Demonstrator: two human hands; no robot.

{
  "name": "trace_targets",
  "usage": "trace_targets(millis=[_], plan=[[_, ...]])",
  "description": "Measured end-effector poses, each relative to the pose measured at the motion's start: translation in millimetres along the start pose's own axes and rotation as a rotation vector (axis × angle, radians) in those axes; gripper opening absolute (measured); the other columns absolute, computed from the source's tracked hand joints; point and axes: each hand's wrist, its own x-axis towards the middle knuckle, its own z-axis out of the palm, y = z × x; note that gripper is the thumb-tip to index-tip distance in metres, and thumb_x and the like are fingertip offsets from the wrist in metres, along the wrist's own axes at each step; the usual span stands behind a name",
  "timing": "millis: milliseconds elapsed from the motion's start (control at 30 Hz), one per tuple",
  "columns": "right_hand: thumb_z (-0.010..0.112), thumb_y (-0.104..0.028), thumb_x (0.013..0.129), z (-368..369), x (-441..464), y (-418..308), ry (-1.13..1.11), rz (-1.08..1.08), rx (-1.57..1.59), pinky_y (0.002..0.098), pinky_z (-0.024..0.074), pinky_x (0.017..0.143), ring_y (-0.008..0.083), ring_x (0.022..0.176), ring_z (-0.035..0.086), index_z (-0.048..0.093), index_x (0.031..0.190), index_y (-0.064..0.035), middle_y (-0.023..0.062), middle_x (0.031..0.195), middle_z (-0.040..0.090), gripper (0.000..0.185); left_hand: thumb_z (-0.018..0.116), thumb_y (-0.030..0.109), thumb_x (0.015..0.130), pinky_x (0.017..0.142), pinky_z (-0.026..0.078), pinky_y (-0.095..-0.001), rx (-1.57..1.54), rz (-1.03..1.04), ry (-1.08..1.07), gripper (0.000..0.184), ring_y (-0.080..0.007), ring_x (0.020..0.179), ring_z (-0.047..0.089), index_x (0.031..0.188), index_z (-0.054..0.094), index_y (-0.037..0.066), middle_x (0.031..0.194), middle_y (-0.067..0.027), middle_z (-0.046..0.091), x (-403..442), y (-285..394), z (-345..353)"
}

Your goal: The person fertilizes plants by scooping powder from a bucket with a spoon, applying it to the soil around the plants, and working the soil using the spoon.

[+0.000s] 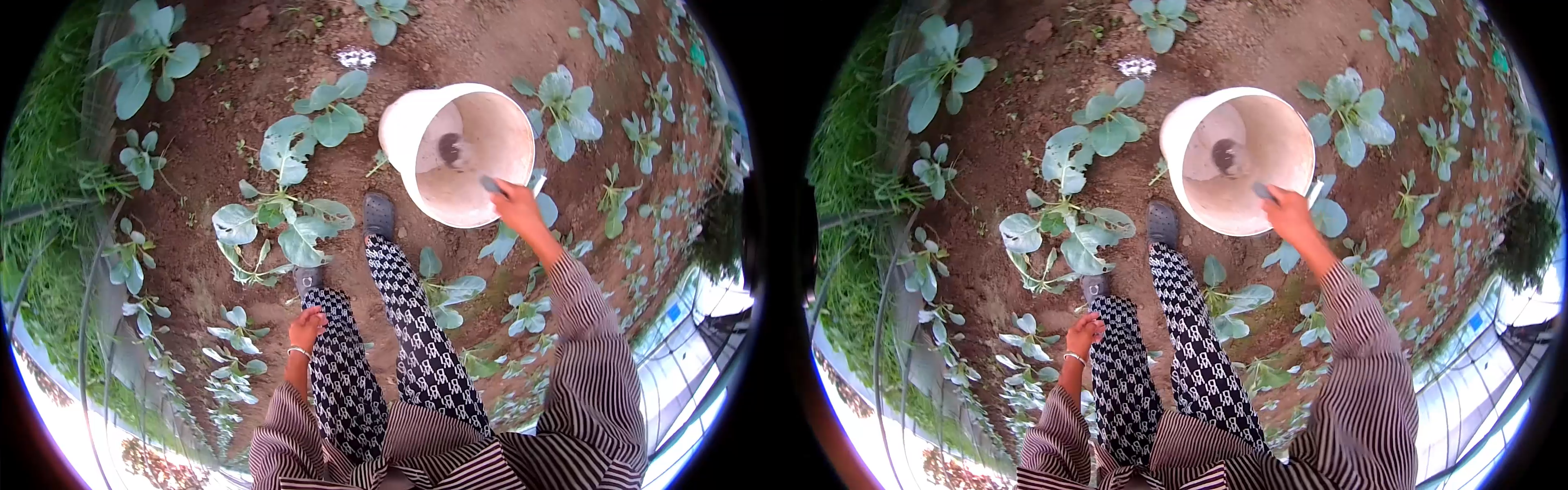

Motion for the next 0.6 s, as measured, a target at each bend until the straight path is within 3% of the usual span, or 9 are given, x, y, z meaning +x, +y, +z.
trace_targets(millis=[67, 100, 167, 233, 333, 433, 533, 600], plan=[[0.059, -0.024, 0.084, 37, 52, 12, -0.123, 0.005, -0.149, 0.043, 0.0487, 0.064, 0.0353, 0.068, 0.062, 0.063, 0.089, -0.0015, 0.0197, 0.076, 0.064, 0.024, 0.055, 0.009, 0.087, 0.063, 0.054, -0.0233, 0.01, -0.016, -0.022, 0.028, -0.0153, 0.081, 0.068, 0.112, 0.062, 0.0, 0.093, -0.007, 0.068, 3, -4, 1], [0.058, -0.023, 0.083, 61, 84, 20, -0.183, 0.039, -0.212, 0.0458, 0.0494, 0.069, 0.0389, 0.077, 0.063, 0.064, 0.09, -0.0004, 0.0225, 0.081, 0.065, 0.025, 0.054, 0.009, 0.087, 0.063, 0.054, -0.0236, 0.014, -0.01, -0.015, 0.028, -0.016, 0.082, 0.068, 0.113, 0.062, 0.001, 0.093, -0.0071, 0.068, 2, 1, 2], [0.056, -0.02, 0.083, 109, 130, 26, -0.14, 0.042, -0.404, 0.0461, 0.0502, 0.075, 0.039, 0.085, 0.064, 0.065, 0.09, 0.0023, 0.0256, 0.085, 0.065, 0.026, 0.054, 0.01, 0.089, 0.067, 0.054, -0.0248, 0.042, -0.007, -0.026, 0.028, -0.0169, 0.085, 0.068, 0.114, 0.061, 0.001, 0.096, -0.0079, 0.068, -5, 8, 5], [0.056, -0.017, 0.081, 157, 167, 31, 0.087, 0.019, -0.26, 0.0452, 0.0506, 0.077, 0.0398, 0.087, 0.064, 0.066, 0.088, 0.0047, 0.0271, 0.088, 0.065, 0.025, 0.055, 0.011, 0.09, 0.07, 0.054, -0.0263, 0.028, 0.01, -0.039, 0.028, -0.0178, 0.087, 0.067, 0.115, 0.059, 0.001, 0.099, -0.0094, 0.068, -3, 18, 5], [0.06, -0.019, 0.08, 201, 177, 12, 0.227, 0.052, -0.131, 0.0469, 0.0505, 0.071, 0.0429, 0.084, 0.062, 0.067, 0.086, 0.0038, 0.0253, 0.085, 0.065, 0.024, 0.055, 0.011, 0.09, 0.071, 0.054, -0.0275, 0.041, 0.025, -0.027, 0.027, -0.0179, 0.086, 0.067, 0.115, 0.059, 0.001, 0.099, -0.0099, 0.068, 0, 19, 2], [0.061, -0.019, 0.081, 210, 182, 65, 0.209, -0.16, -0.191, 0.0406, 0.051, 0.059, 0.0337, 0.067, 0.066, 0.068, 0.092, 0.0028, 0.0196, 0.076, 0.067, 0.026, 0.054, 0.009, 0.09, 0.071, 0.055, -0.0282, 0.043, -0.016, 0.0, 0.027, -0.0179, 0.085, 0.067, 0.114, 0.059, 0.0, 0.1, -0.0104, 0.067, -1, 15, -3], [0.063, -0.018, 0.082, 137, 136, 43, -0.115, 0.109, 0.298, 0.0302, 0.0446, 0.045, 0.0167, 0.048, 0.057, 0.068, 0.105, -0.0007, 0.01, 0.065, 0.063, 0.029, 0.054, 0.01, 0.089, 0.07, 0.054, -0.0282, 0.047, -0.031, -0.004, 0.029, -0.0186, 0.086, 0.067, 0.116, 0.059, 0.001, 0.101, -0.0111, 0.067, 0, 17, 2], [0.064, -0.019, 0.082, 113, 125, 62, -0.161, -0.105, 0.262, 0.029, 0.0445, 0.046, 0.0141, 0.049, 0.056, 0.065, 0.111, 0.0004, 0.0096, 0.062, 0.061, 0.035, 0.054, 0.013, 0.089, 0.071, 0.054, -0.0296, 0.053, -0.025, -0.027, 0.031, -0.0205, 0.087, 0.067, 0.117, 0.058, 0.001, 0.101, -0.0128, 0.067, 1, 16, 5]])
